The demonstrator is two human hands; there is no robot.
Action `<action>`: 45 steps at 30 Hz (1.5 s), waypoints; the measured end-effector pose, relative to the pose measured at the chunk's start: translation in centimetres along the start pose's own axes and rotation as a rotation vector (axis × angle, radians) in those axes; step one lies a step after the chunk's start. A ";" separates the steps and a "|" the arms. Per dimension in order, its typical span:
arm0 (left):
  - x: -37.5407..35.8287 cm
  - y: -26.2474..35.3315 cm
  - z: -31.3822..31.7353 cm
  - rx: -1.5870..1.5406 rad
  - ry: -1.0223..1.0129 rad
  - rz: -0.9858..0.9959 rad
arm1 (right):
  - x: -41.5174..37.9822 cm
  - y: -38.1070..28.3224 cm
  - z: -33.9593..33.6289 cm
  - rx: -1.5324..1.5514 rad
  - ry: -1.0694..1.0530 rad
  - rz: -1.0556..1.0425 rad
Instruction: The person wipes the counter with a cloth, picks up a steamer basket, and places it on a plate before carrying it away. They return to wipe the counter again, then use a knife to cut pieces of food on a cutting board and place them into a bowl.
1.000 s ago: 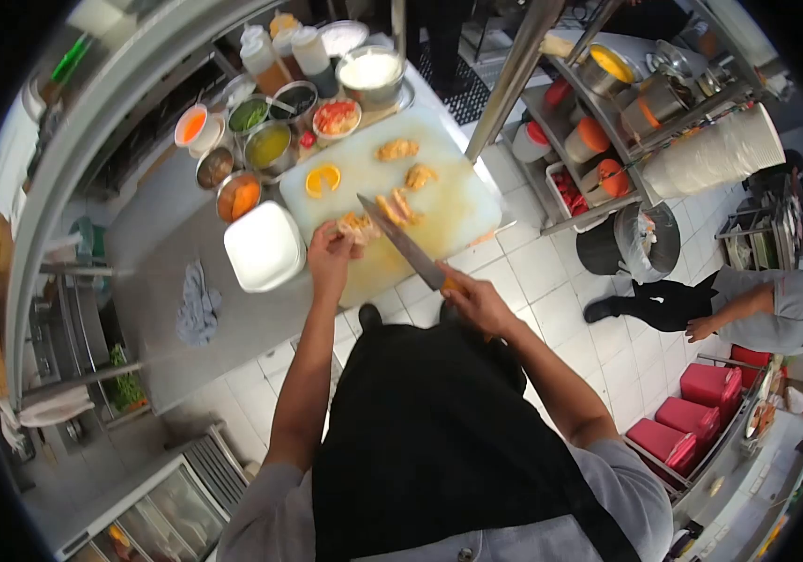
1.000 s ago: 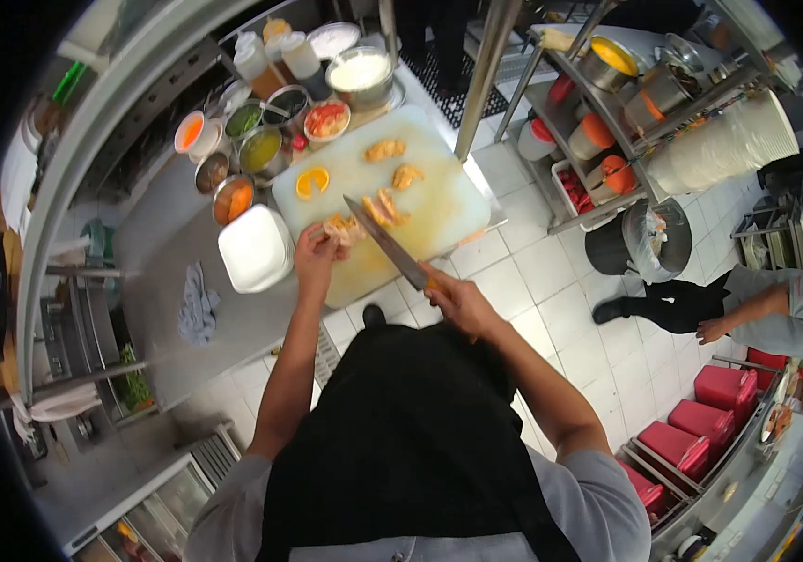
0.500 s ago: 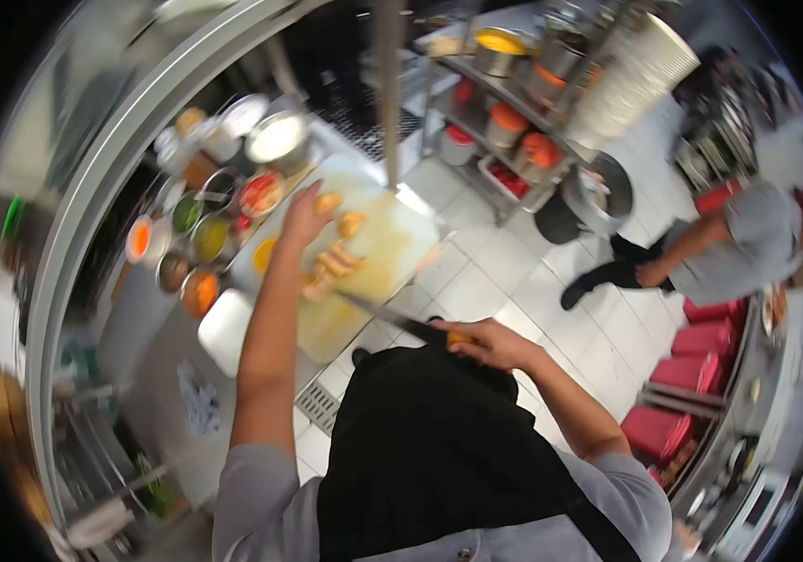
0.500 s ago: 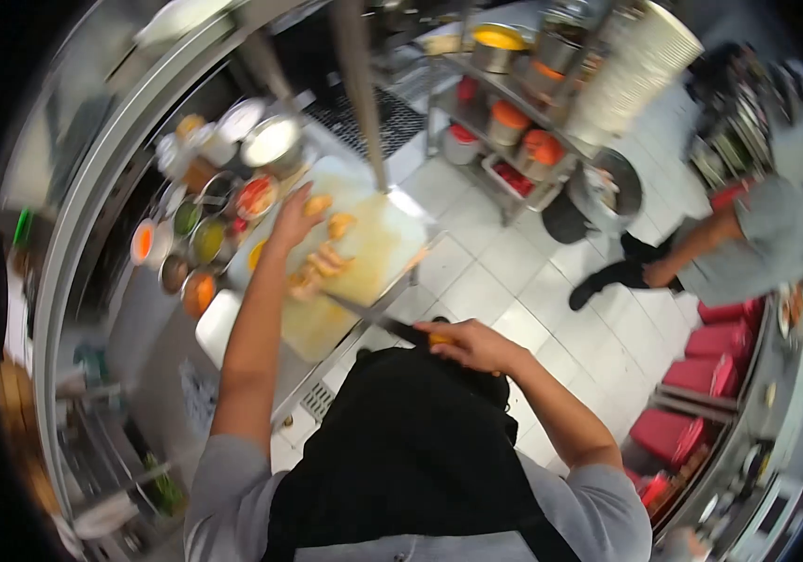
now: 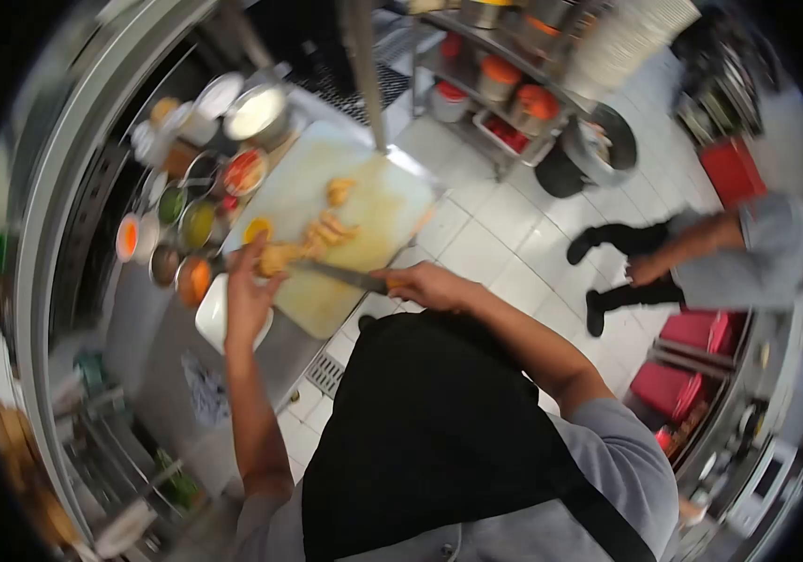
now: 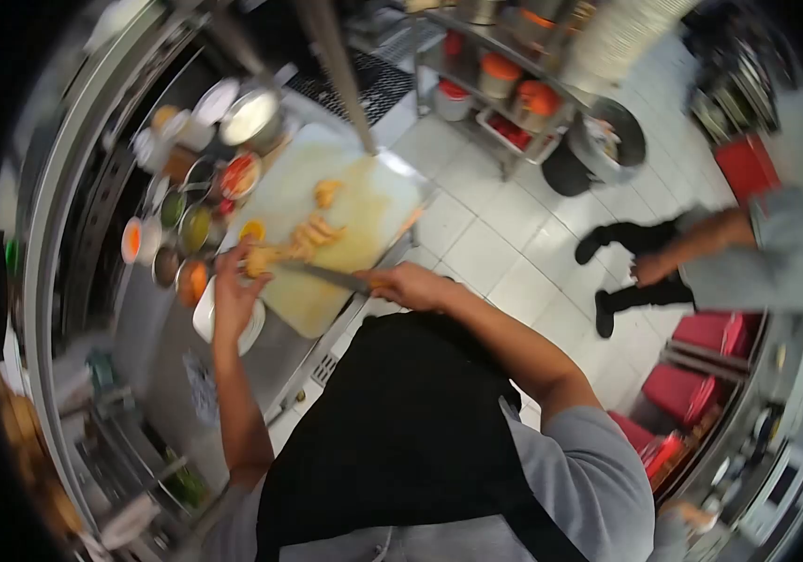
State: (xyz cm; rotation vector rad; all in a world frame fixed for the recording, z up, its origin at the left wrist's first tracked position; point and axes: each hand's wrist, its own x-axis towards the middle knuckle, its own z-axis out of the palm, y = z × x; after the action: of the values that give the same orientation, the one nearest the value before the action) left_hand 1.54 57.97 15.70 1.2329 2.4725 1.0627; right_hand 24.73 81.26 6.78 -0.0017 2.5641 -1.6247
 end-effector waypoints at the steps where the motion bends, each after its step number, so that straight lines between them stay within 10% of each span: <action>1: -1.3 0.5 0.6 0.053 -0.043 0.008 | 0.1 -0.8 -0.8 0.041 -0.042 0.096; 11: -3.6 -1.4 6.5 0.306 0.022 0.192 | 0.9 -1.9 -2.9 0.158 -0.034 0.271; 17: -6.0 -2.5 9.5 0.017 0.253 -0.206 | -0.6 -0.5 -2.4 0.109 -0.058 0.155; 29: -5.6 -3.1 11.1 0.060 0.366 -0.182 | -1.0 -1.7 -3.0 0.156 -0.182 0.377; 45: -6.7 -3.5 10.5 -0.009 0.362 -0.136 | -1.5 -2.5 -1.7 -0.095 -0.098 0.074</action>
State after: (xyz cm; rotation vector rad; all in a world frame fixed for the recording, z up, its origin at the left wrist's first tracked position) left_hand 8.36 56.94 4.73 0.9192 2.7601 1.3588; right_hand 25.95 81.77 9.91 0.0051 2.5328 -1.4395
